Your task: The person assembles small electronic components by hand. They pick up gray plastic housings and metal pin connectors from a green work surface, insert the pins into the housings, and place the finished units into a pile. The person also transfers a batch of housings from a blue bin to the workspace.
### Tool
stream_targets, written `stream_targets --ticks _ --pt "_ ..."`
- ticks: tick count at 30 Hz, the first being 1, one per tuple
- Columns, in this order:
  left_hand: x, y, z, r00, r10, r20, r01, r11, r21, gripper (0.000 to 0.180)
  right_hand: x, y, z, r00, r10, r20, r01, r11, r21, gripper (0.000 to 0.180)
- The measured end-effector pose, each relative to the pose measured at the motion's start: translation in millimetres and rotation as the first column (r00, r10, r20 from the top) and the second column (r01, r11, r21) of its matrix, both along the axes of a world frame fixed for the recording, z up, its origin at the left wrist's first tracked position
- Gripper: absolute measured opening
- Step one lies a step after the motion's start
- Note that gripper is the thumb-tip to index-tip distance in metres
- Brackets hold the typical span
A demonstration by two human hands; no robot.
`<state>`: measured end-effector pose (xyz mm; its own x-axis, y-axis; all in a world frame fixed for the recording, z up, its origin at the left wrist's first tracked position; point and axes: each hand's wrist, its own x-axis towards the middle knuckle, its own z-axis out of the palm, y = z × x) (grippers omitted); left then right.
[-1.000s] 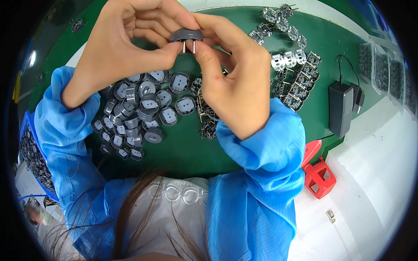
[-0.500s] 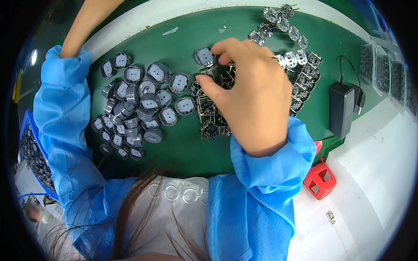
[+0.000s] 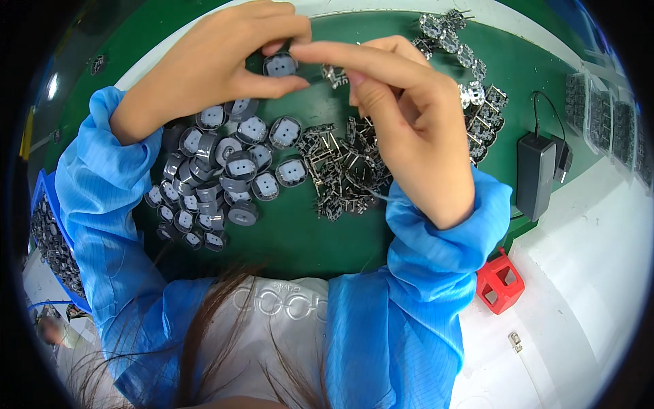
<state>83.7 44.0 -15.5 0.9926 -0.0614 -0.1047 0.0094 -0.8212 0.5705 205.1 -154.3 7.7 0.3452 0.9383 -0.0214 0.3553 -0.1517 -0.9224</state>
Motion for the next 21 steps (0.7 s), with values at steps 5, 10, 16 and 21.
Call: stream_targets --ticks 5,10,16,21 --pt "-6 9 9 0.999 -0.032 0.029 0.032 0.999 0.004 0.042 -7 3 13 0.926 -0.050 -0.374 0.007 0.993 -0.114 0.022" --pt "-1 36 4 0.955 -0.291 0.055 0.296 0.925 -0.239 0.040 -10 5 2 0.949 -0.118 -0.294 0.118 0.993 -0.019 0.019" --pt "-2 14 4 0.973 -0.140 0.182 0.190 0.935 -0.299 0.032 -14 7 -5 0.964 -0.234 -0.127 0.235 0.972 -0.004 0.017" --pt "-5 -1 -6 0.909 -0.142 0.391 0.210 0.968 -0.137 0.036 -11 7 -3 0.909 -0.390 -0.149 0.408 0.905 0.122 0.019"
